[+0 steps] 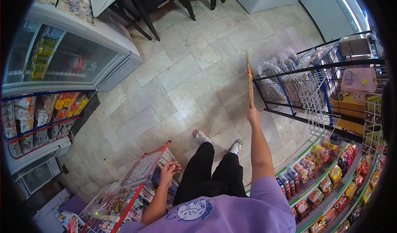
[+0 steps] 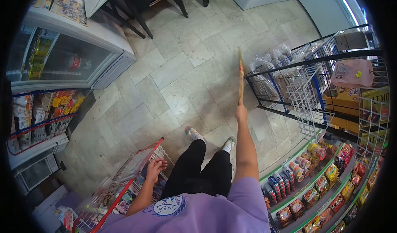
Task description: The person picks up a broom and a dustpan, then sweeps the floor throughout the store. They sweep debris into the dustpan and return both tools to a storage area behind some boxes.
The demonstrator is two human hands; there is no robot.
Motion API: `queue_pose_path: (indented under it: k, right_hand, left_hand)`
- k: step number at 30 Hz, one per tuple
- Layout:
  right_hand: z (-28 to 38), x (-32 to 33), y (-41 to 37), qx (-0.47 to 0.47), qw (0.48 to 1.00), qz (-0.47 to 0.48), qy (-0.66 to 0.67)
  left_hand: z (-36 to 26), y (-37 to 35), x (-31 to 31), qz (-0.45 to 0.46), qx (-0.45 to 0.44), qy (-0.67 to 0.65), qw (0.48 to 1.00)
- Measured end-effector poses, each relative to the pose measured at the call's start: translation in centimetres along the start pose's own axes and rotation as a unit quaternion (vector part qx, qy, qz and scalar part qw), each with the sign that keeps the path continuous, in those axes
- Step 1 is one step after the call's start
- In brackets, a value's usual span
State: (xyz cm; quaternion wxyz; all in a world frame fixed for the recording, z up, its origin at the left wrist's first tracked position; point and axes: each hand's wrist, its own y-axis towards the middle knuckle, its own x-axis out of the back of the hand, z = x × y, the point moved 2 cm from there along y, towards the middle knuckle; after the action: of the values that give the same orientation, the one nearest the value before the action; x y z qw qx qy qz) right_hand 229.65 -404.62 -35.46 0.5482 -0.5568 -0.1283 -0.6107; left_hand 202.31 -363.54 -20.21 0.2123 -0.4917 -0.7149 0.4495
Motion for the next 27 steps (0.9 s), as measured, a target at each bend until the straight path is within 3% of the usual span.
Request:
queue_pose_path:
  k: [1, 4, 6, 8, 12, 15, 17, 19, 21, 23, 25, 27]
  right_hand:
    - [-1.0, -1.8, 2.9, -0.017, 1.000, -0.019, 0.008]
    - [0.5, -5.6, 5.9, -0.234, 0.946, 0.105, 0.200]
    - [4.4, -6.4, 3.6, -0.196, 0.956, 0.183, 0.120]
    - [4.5, -12.0, 1.5, -0.168, 0.965, 0.166, 0.118]
    - [10.2, -8.1, -8.6, -0.075, 0.955, 0.219, 0.183]
    - [7.8, -6.3, -10.5, -0.009, 0.971, 0.168, 0.169]
    - [4.9, -4.5, -10.4, 0.195, 0.973, 0.008, 0.120]
    - [3.7, -0.4, -10.2, 0.126, 0.983, 0.022, 0.135]
    - [4.4, 3.5, -8.9, 0.006, 0.999, 0.036, 0.021]
    - [1.8, 2.4, -4.3, 0.014, 0.999, -0.039, 0.008]
    - [-1.4, -0.5, 1.7, -0.050, 0.994, -0.048, 0.084]
    - [-0.1, -1.2, 2.8, -0.129, 0.975, 0.017, 0.181]
  left_hand:
    - [0.2, -0.1, 0.3, -0.006, 0.002, 0.003, 1.000]
    - [0.1, -0.2, 1.1, -0.025, 0.005, 0.006, 1.000]
    - [-0.3, -0.7, 1.6, -0.034, 0.007, -0.001, 0.999]
    - [-0.3, -0.7, 1.9, -0.034, 0.008, 0.005, 0.999]
    - [-1.4, -0.1, 0.7, -0.022, -0.003, 0.003, 1.000]
    - [-1.5, 0.7, 0.1, -0.006, -0.022, 0.003, 1.000]
    - [-1.2, 0.8, 0.0, 0.002, -0.026, -0.001, 1.000]
    - [-0.6, 0.7, 0.1, 0.004, -0.018, -0.002, 1.000]
    - [0.1, 0.5, 0.3, 0.001, -0.001, -0.002, 1.000]
    - [0.7, 0.2, 0.8, -0.003, 0.011, 0.010, 1.000]
    - [0.8, 0.1, 1.0, -0.008, 0.014, 0.016, 1.000]
    - [0.4, -0.4, 1.3, -0.014, 0.013, 0.013, 1.000]
